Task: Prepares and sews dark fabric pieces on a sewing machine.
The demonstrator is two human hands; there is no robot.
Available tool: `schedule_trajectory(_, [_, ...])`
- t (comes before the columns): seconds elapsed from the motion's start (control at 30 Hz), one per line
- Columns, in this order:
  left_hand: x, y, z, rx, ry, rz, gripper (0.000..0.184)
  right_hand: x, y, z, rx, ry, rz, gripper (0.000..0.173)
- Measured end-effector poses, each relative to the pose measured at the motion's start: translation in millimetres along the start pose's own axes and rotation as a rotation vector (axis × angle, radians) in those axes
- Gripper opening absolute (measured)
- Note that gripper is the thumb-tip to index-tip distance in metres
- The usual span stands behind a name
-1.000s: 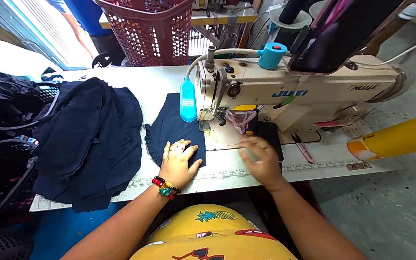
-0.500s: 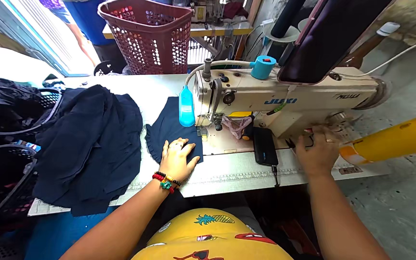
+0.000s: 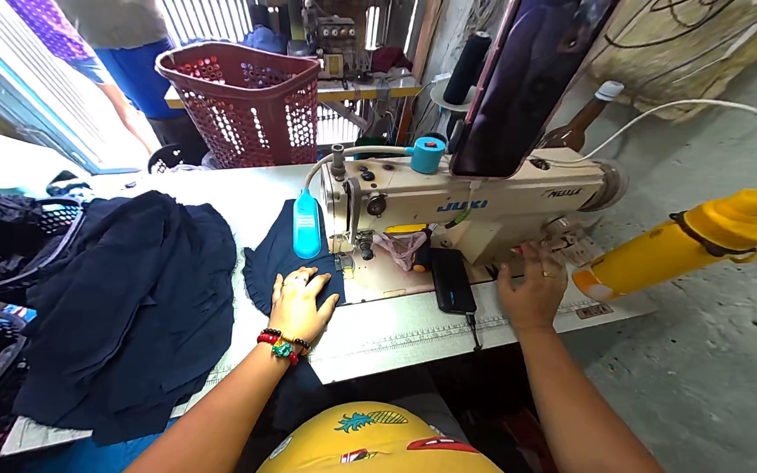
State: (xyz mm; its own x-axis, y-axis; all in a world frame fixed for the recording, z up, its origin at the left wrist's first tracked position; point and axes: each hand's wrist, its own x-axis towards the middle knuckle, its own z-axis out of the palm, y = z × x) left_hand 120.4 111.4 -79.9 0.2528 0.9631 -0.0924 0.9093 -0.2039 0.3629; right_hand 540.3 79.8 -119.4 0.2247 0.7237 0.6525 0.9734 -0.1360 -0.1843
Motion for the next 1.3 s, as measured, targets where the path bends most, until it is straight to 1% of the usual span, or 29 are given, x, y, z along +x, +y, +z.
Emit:
schedule_trajectory(0.1, [1.1, -0.6, -0.2, 0.000, 0.023, 0.006, 0.050, -0.5, -4.1, -3.9, -0.050, -0.026, 0.004, 0.047])
schedule_trajectory(0.17, [1.4, -0.3, -0.3, 0.001, 0.015, -0.004, 0.051, 0.6, -6.4, -5.9, -0.069, -0.120, 0.009, 0.049])
schedule_trajectory(0.23, [0.7, -0.6, 0.5, 0.000, 0.012, -0.005, 0.051, 0.7, -6.7, -6.1, -0.062, -0.143, 0.009, 0.048])
schedule_trajectory(0.3, [0.6, -0.7, -0.1, -0.003, 0.010, -0.006, 0.052, 0.6, -4.6, -5.7, -0.025, -0.087, -0.002, 0.045])
schedule_trajectory(0.4, [1.1, 1.3, -2.6, -0.005, -0.006, -0.022, 0.052, 0.5, 1.8, -2.9, 0.048, -0.042, -0.014, 0.053])
schedule_trajectory(0.53, [6.3, 8.0, -16.1, -0.048, -0.136, -0.107, 0.059, 4.8, 2.4, -15.2, 0.123, 0.047, 0.025, 0.052])
schedule_trajectory(0.6, [9.1, 8.9, -20.8, -0.099, -0.102, -0.136, 0.057, 12.9, 6.5, -26.4, 0.188, 0.105, 0.072, 0.048])
schedule_trajectory(0.67, [16.7, 10.7, -21.9, -0.118, 0.000, -0.151, 0.051, 29.6, 14.6, -40.0, 0.275, 0.149, 0.143, 0.042])
schedule_trajectory(0.7, [22.2, 12.7, -19.9, -0.109, 0.045, -0.154, 0.051, 40.7, 20.6, -45.9, 0.319, 0.175, 0.187, 0.040])
schedule_trajectory(0.73, [27.7, 14.7, -15.4, -0.087, 0.071, -0.152, 0.054, 53.8, 26.7, -51.2, 0.360, 0.205, 0.238, 0.038])
schedule_trajectory(0.77, [33.1, 15.7, -10.5, -0.064, 0.073, -0.151, 0.062, 69.3, 33.1, -55.3, 0.396, 0.232, 0.291, 0.038])
schedule_trajectory(0.83, [42.0, 11.5, 0.3, -0.008, 0.031, -0.151, 0.084, 104.2, 43.8, -61.7, 0.448, 0.240, 0.401, 0.042])
schedule_trajectory(0.9, [44.3, 4.1, 3.0, 0.049, -0.042, -0.176, 0.100, 140.5, 53.8, -62.1, 0.448, 0.196, 0.509, 0.050])
schedule_trajectory(0.93, [43.8, 0.9, 2.0, 0.068, -0.056, -0.186, 0.103, 157.7, 60.7, -59.3, 0.448, 0.153, 0.558, 0.054])
schedule_trajectory(1.0, [42.4, -3.6, -1.6, 0.089, -0.082, -0.197, 0.105, 185.0, 73.4, -51.0, 0.492, 0.007, 0.668, 0.059])
schedule_trajectory(1.03, [42.0, -5.0, -2.2, 0.089, -0.085, -0.199, 0.105, 194.5, 74.6, -46.9, 0.532, -0.066, 0.695, 0.061])
schedule_trajectory(1.1, [41.7, -5.4, -2.1, 0.079, -0.082, -0.198, 0.104, 204.3, 72.8, -38.2, 0.549, -0.177, 0.707, 0.070])
schedule_trajectory(1.13, [41.7, -4.1, -3.2, 0.078, -0.087, -0.202, 0.104, 205.2, 73.6, -33.6, 0.544, -0.186, 0.681, 0.072])
schedule_trajectory(1.2, [40.3, -0.1, -8.2, 0.077, -0.115, -0.219, 0.103, 197.9, 76.6, -26.1, 0.573, -0.120, 0.609, 0.065])
schedule_trajectory(1.3, [38.4, -0.4, -10.0, 0.077, -0.132, -0.218, 0.102, 165.7, 58.7, -18.6, 0.746, 0.111, 0.565, 0.053])
